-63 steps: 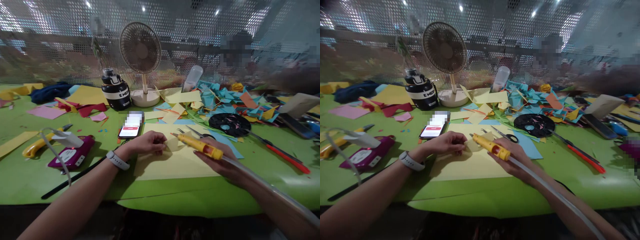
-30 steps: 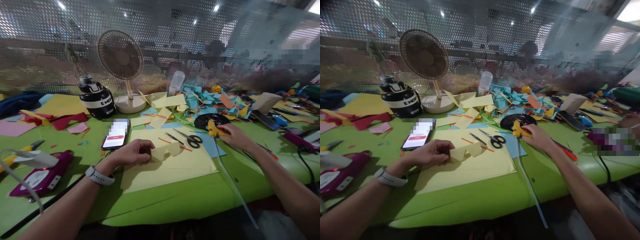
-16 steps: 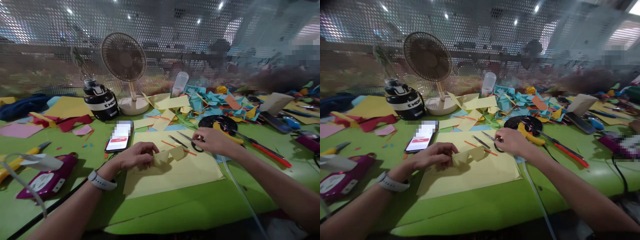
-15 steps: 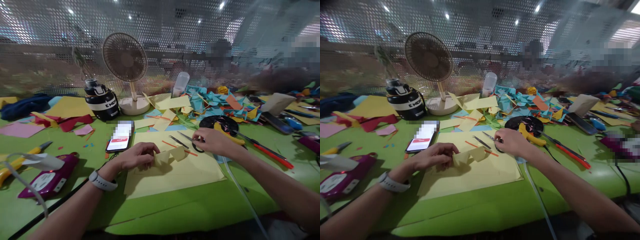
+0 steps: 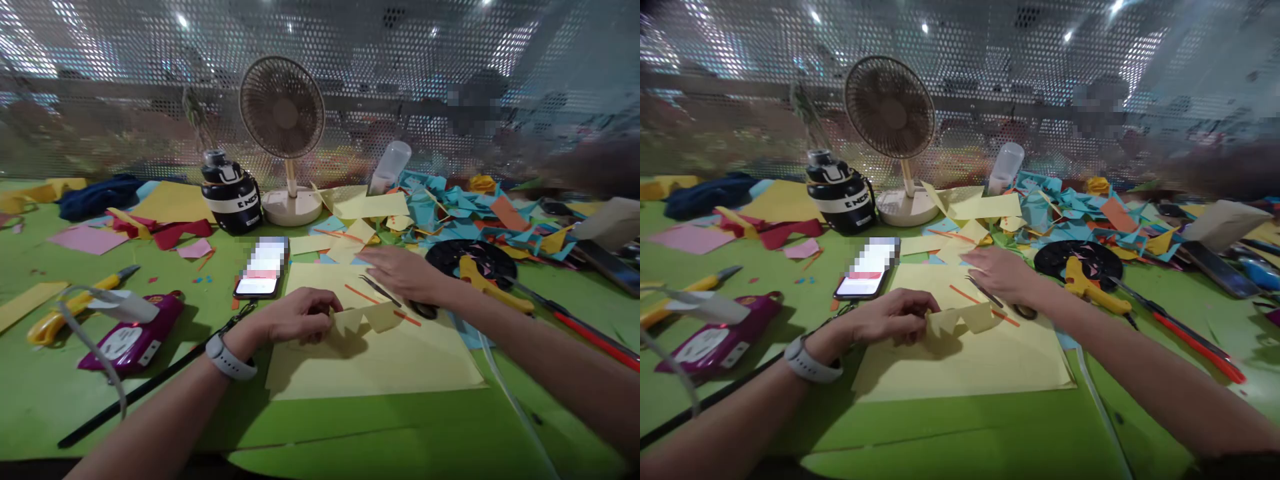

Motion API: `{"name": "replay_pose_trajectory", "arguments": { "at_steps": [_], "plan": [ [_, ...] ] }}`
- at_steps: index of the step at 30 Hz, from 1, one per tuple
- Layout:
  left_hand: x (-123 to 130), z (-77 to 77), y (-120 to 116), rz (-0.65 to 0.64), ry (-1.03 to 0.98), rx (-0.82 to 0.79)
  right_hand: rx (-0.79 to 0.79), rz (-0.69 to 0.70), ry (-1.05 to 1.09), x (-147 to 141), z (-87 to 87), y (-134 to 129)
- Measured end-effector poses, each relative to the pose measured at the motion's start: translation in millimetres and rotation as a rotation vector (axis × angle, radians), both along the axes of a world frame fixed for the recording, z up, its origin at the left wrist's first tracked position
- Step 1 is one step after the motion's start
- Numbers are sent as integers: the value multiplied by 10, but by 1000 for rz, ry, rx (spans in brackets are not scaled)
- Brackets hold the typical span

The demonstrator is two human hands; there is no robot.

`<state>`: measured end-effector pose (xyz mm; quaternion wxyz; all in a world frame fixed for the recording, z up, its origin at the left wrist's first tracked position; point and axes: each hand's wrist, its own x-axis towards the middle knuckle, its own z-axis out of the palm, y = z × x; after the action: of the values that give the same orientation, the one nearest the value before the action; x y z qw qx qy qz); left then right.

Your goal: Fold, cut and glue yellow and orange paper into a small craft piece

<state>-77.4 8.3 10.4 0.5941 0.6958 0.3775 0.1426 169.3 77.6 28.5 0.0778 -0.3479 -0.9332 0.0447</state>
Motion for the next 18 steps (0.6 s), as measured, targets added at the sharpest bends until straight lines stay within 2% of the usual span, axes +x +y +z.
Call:
{"name": "replay_pose_trajectory", "arguments": {
  "at_steps": [1,2,4,7,13,18],
  "plan": [
    [-2,-3,-1,9,-5,-9,-24,71,-46,-116,-38,94],
    [-4,-4,-3,17,-10,-18,-52,79,-97,-209,-76,180],
    [-8,-2,-6,25,-13,-28,-138,0,-204,-295,-141,312],
    [-13,12,-7,5,16,-4,-189,-108,-272,-197,-202,397],
    [-18,9,5,-15,39,18,-118,-170,-273,53,-245,410],
    [-24,-38,12,-16,9,15,46,-40,-181,-19,-210,404]
  ]
}}
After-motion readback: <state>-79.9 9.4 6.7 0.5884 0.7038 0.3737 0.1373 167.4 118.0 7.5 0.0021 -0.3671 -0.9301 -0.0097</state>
